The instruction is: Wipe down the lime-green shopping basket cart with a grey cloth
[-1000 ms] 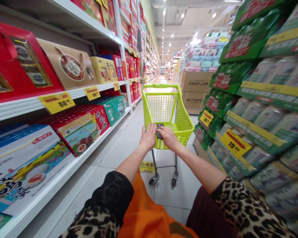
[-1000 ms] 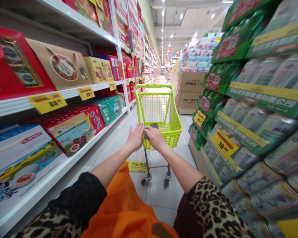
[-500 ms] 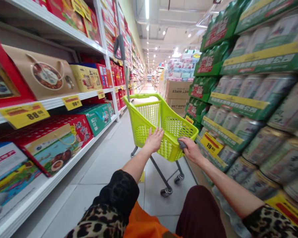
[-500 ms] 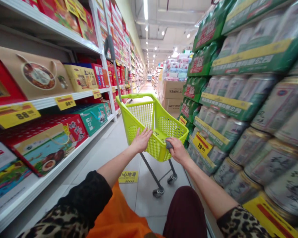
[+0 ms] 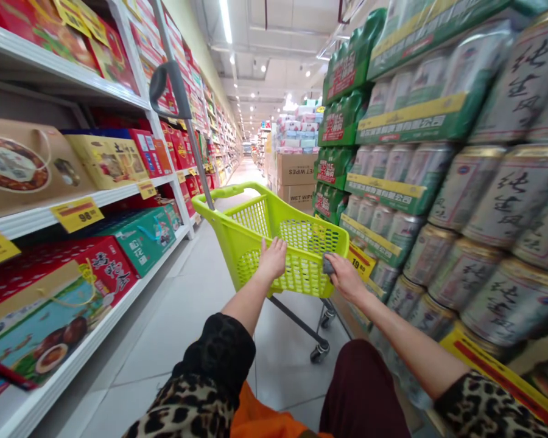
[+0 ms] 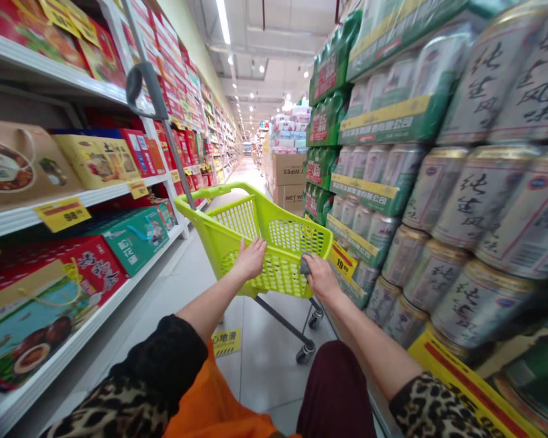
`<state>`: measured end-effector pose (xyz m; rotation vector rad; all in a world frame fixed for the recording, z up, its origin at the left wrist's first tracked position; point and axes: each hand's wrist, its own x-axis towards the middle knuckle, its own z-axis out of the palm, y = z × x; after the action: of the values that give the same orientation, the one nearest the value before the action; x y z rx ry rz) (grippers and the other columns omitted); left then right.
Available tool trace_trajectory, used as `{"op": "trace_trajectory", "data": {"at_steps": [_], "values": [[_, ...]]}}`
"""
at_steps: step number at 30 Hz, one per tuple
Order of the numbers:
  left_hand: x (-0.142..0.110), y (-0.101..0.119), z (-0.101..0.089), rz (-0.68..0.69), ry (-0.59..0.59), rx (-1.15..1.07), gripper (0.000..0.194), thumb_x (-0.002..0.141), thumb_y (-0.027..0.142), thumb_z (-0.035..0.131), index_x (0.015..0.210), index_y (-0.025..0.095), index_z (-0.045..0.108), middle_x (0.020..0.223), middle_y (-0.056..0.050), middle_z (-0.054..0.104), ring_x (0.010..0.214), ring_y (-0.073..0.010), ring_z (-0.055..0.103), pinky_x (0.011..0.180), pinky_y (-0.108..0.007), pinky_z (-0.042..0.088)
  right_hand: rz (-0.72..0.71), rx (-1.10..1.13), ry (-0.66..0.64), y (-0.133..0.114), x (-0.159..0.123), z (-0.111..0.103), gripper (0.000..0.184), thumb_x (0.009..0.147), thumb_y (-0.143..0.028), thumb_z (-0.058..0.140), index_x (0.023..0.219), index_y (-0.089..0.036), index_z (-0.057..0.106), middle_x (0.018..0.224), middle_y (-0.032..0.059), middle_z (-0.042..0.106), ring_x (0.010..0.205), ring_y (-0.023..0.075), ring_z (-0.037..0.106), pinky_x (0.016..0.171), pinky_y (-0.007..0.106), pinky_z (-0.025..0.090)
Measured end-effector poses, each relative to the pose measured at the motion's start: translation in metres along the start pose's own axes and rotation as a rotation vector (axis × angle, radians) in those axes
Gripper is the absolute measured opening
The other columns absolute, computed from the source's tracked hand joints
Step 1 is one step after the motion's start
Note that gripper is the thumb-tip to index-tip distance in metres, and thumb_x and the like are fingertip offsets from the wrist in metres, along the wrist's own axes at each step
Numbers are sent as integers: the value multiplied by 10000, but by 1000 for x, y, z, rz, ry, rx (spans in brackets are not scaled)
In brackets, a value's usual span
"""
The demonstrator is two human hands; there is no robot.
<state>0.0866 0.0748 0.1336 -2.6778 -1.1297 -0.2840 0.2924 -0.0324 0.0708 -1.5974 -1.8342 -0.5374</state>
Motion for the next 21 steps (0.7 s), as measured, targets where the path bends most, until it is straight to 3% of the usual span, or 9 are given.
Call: {"op": "trace_trajectory", "data": {"at_steps": [2, 4, 8, 12, 17, 21], "values": [[0, -8, -2, -14, 3, 15, 616, 725, 82, 354, 1338, 120, 310, 1411, -122, 345, 1332, -241, 226, 1064, -587, 58, 26, -16, -5, 13, -4, -3, 471, 723, -115, 407, 1182, -89, 505, 1168, 153, 544, 1089, 246, 490, 939, 420, 405], [-1, -8, -3, -25, 1, 17, 623, 722, 94, 363, 1342, 122, 306, 1414, -123, 338, 1338, -250, 209, 1063, -587, 62, 64, -25, 3, 10, 3, 1, 480, 709, -105, 408, 1178, -81, 508, 1151, 158, 554, 1073, 255, 496, 928, 429, 408], [-5, -1, -4, -47, -21, 20, 641, 720, 127, 381, 1354, 124, 283, 1424, -122, 320, 1344, -268, 181, 1052, -605, 79, 68, -24, -4, -29, 39, 21, 499, 691, -83, 421, 1182, -67, 511, 1181, 181, 535, 1075, 272, 483, 928, 443, 385], [-8, -21, -9, 7, -24, 45, 629, 733, 126, 375, 1355, 159, 285, 1415, -100, 343, 1333, -238, 222, 1064, -585, 56, -13, 3, -65, -49, 58, 28, 495, 699, -87, 426, 1186, -74, 513, 1212, 177, 519, 1082, 258, 479, 935, 422, 371], [-11, -58, -10, -121, -1, 102, 635, 736, 68, 334, 1364, 143, 276, 1449, -101, 277, 1352, -231, 172, 1069, -574, 31, -31, 23, -52, -10, 29, 17, 515, 692, -101, 411, 1200, -104, 498, 1204, 148, 528, 1100, 243, 477, 928, 431, 390], [-13, -55, -6, -133, 17, 83, 616, 749, 93, 328, 1363, 113, 276, 1450, -104, 271, 1353, -243, 160, 1068, -577, 49, -1, -16, 35, 13, 12, 14, 507, 692, -99, 403, 1190, -99, 497, 1163, 143, 547, 1076, 245, 491, 916, 425, 406]]}}
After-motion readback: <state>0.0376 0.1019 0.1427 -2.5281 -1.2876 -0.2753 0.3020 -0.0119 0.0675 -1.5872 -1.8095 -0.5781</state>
